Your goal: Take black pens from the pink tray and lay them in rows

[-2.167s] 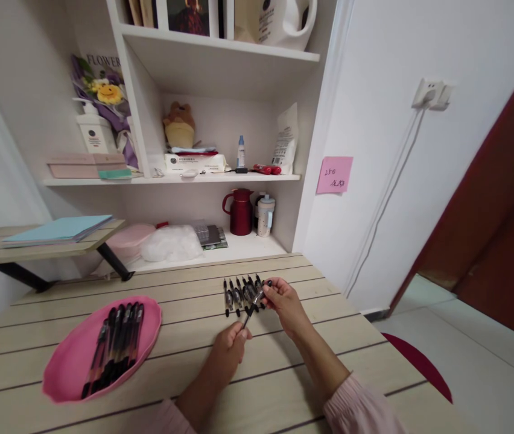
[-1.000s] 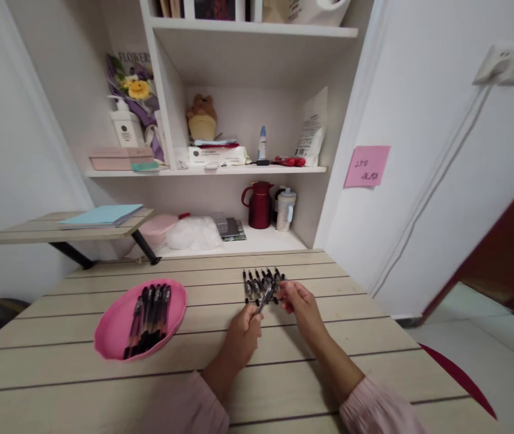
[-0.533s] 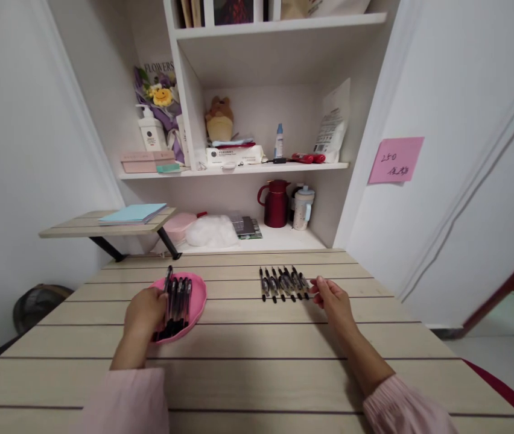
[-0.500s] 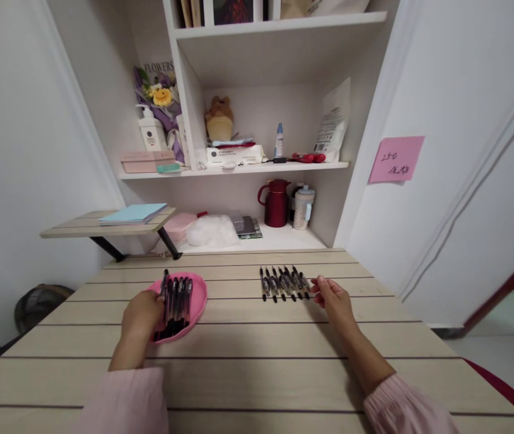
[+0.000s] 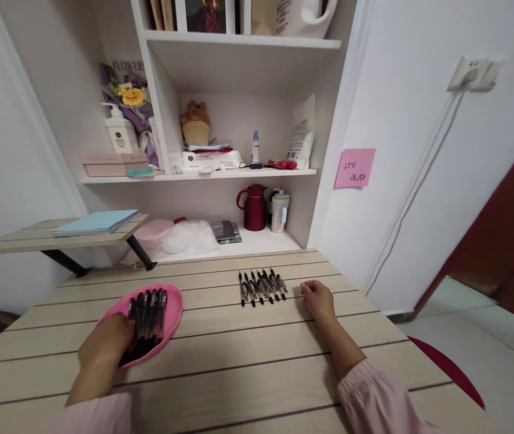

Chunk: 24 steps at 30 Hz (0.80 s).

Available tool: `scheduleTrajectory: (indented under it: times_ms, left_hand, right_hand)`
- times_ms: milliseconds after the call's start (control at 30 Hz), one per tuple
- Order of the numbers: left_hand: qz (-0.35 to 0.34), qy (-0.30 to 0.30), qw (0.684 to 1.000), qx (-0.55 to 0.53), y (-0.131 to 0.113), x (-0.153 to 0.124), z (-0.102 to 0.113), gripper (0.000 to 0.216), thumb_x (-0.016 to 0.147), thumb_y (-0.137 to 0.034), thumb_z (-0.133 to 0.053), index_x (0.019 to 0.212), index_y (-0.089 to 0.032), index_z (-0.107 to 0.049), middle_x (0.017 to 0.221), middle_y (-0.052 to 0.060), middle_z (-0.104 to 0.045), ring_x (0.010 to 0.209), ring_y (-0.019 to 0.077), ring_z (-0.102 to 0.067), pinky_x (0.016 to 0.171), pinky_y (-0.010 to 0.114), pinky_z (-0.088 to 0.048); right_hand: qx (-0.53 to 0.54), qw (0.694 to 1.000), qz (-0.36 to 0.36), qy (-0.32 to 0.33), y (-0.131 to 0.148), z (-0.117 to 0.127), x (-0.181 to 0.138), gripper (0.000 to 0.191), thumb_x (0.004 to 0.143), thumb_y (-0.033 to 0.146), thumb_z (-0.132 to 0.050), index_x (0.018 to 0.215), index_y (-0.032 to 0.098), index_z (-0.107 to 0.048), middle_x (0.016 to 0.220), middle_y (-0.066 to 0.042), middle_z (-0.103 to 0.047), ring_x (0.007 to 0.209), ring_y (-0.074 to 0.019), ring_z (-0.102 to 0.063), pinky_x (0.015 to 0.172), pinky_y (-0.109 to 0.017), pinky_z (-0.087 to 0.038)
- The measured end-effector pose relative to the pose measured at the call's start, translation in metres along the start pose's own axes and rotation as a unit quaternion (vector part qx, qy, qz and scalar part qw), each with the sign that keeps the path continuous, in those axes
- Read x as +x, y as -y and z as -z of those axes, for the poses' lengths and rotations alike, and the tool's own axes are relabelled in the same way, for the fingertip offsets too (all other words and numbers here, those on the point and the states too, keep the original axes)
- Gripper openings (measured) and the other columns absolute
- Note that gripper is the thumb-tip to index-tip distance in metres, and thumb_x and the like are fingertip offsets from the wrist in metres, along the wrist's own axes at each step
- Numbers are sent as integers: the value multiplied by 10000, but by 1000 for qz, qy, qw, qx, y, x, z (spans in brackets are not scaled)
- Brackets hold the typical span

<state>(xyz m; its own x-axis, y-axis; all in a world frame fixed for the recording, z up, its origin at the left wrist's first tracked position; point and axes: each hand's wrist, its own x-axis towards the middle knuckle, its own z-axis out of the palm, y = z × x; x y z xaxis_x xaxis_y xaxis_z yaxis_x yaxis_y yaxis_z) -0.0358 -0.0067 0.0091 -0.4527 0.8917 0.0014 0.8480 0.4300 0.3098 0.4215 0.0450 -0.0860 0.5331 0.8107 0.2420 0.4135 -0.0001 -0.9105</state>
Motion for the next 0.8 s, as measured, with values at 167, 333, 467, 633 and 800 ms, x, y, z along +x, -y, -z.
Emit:
scheduleTrajectory:
  times_ms: [167, 333, 467, 633, 800]
  left_hand:
    - [22, 51, 997, 49, -6, -6, 7, 312, 758, -332, -363, 715, -172, -628, 872, 193, -668, 842, 332, -619, 629, 371, -424]
    - [14, 37, 997, 60, -7, -6, 6, 391, 809, -361, -293, 799, -153, -624, 937, 204, -650, 881, 341, -603, 644, 380, -423]
    - [6, -21, 998, 65, -11, -6, 5, 449, 834, -365, -245, 963, -140, -612, 1016, 201, -629, 911, 341, -592, 644, 374, -423]
    - [-46, -81, 994, 51, -27, -18, 7, 473, 840, -396, -254, 1020, -161, -623, 1031, 182, -629, 859, 322, -604, 636, 365, -423]
    - [-85, -122, 988, 42, -44, -27, 4, 425, 849, -365, -280, 1021, -176, -619, 1074, 147, -624, 933, 294, -586, 710, 355, -421]
  right_hand:
    - [-166, 982, 64, 63, 10, -8, -9, 187, 735, 324, -492, 661, 197, -608, 611, -24, -633, 620, -169, -568, 566, -246, -360]
    - [-261, 960, 49, 90, 19, -8, -14, 171, 766, 284, -497, 706, 207, -637, 699, -36, -667, 697, -167, -583, 576, -239, -331]
    - [-299, 948, 36, 102, 25, -8, -17, 179, 785, 293, -501, 758, 213, -658, 756, -47, -682, 753, -169, -596, 588, -237, -330]
    - [-337, 932, 49, 126, 35, -16, -24, 249, 797, 380, -485, 766, 203, -657, 785, -81, -684, 761, -199, -607, 586, -260, -346]
    - [-369, 920, 45, 125, 40, -23, -28, 286, 807, 397, -471, 801, 169, -645, 822, -122, -683, 793, -219, -622, 628, -281, -377]
